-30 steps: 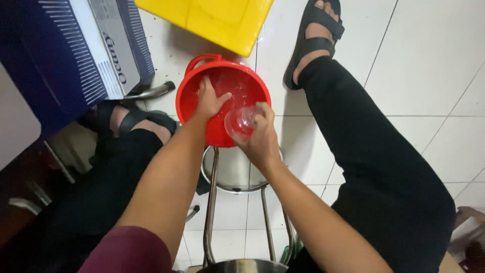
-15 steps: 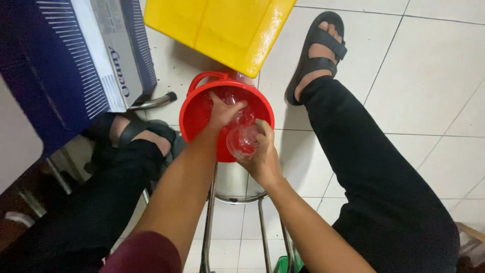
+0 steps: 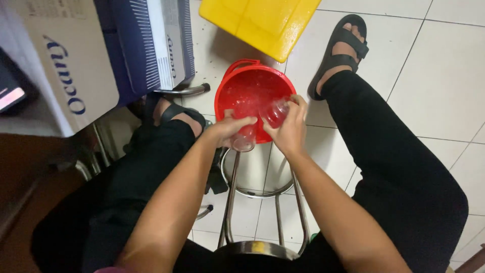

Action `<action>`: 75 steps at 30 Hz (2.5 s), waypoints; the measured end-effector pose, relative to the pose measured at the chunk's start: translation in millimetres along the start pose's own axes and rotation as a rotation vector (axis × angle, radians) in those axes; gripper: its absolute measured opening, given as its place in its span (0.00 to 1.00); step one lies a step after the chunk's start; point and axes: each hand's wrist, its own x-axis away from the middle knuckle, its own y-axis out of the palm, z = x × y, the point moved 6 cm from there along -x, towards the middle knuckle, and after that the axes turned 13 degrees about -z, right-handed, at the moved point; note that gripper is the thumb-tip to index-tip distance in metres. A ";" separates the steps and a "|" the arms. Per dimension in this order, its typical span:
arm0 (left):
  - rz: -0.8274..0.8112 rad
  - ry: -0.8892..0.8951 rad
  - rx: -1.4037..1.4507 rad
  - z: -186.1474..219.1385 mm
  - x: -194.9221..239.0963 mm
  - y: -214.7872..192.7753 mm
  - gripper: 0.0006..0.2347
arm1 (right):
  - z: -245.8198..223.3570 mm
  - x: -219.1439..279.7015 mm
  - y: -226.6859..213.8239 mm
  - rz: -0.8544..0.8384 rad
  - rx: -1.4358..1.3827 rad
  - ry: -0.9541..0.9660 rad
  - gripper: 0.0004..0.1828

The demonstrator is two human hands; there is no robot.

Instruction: The person cuts small yellow fruit pieces on a cutting board and places them into a clear plastic cup. They then rinse a plastic shaker bottle in a red bucket of water and dry their hands with a red cloth.

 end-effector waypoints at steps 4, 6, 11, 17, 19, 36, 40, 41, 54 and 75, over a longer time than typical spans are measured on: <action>0.103 0.057 -0.460 -36.2 -35.0 -49.9 0.55 | 10.3 -25.8 37.0 -0.274 0.293 0.070 0.38; 0.086 0.102 -0.384 -31.5 -1.8 -30.3 0.54 | 24.7 -47.2 56.1 -0.339 0.372 0.106 0.41; 0.092 0.182 -0.249 -42.3 13.8 -28.5 0.53 | 65.2 -102.5 99.3 -0.474 0.462 0.249 0.45; 0.024 0.215 -0.250 -55.5 9.3 -32.3 0.55 | 177.7 -136.8 205.3 -0.458 0.601 0.179 0.26; 0.008 0.415 -0.107 -52.9 15.3 -28.8 0.52 | 243.5 -139.3 253.2 -0.512 0.528 0.320 0.31; 0.108 0.235 -0.272 -65.9 8.3 -28.0 0.55 | 14.6 -43.9 65.7 -0.341 0.094 0.129 0.35; 0.182 0.233 -0.332 -69.5 9.3 -21.8 0.52 | -10.3 -23.7 30.2 -0.151 0.262 -0.069 0.33; 0.184 0.241 -0.332 -73.1 11.6 -19.8 0.52 | -0.5 -23.2 33.0 -0.146 0.264 -0.075 0.33; 0.219 0.338 -0.266 -92.1 26.4 -14.5 0.47 | 39.0 -19.9 91.9 -0.689 0.607 0.048 0.40; 0.194 0.432 -0.259 -98.6 33.5 -18.5 0.49 | -25.1 6.0 15.7 -0.802 0.226 0.125 0.45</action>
